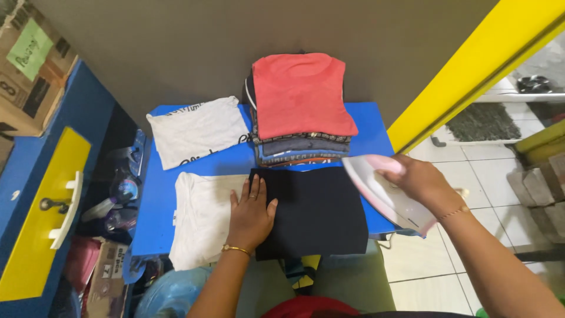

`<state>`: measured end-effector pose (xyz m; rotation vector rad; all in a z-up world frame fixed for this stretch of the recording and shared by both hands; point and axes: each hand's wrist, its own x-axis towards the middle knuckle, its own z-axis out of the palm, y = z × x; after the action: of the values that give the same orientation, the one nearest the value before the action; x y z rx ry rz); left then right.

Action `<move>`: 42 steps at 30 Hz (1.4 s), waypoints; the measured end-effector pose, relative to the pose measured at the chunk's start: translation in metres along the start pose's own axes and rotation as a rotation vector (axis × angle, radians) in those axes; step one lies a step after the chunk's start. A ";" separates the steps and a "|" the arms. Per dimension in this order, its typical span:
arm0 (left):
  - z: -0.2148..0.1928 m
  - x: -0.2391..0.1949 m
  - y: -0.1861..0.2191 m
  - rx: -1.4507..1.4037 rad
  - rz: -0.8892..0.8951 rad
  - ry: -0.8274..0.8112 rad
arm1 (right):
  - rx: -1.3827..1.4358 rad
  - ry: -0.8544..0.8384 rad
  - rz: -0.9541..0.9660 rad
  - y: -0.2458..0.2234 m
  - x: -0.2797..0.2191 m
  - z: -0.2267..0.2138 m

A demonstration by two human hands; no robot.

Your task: Ironing and folding various pieces of clothing and stacking them.

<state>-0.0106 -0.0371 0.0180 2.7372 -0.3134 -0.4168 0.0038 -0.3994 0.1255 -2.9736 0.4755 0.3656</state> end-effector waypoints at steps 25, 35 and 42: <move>0.034 0.010 -0.008 0.024 0.040 0.248 | 0.270 0.332 -0.582 -0.079 -0.017 0.111; 0.028 0.063 -0.055 -0.154 -0.148 0.427 | -0.098 -0.003 -0.384 -0.080 -0.005 0.137; 0.027 0.082 -0.045 -0.082 -0.195 0.374 | -0.072 -0.048 -0.372 -0.082 -0.011 0.127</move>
<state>0.0638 -0.0262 -0.0432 2.7008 0.0675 0.0393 -0.0082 -0.3007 0.0116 -3.0232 -0.1003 0.4195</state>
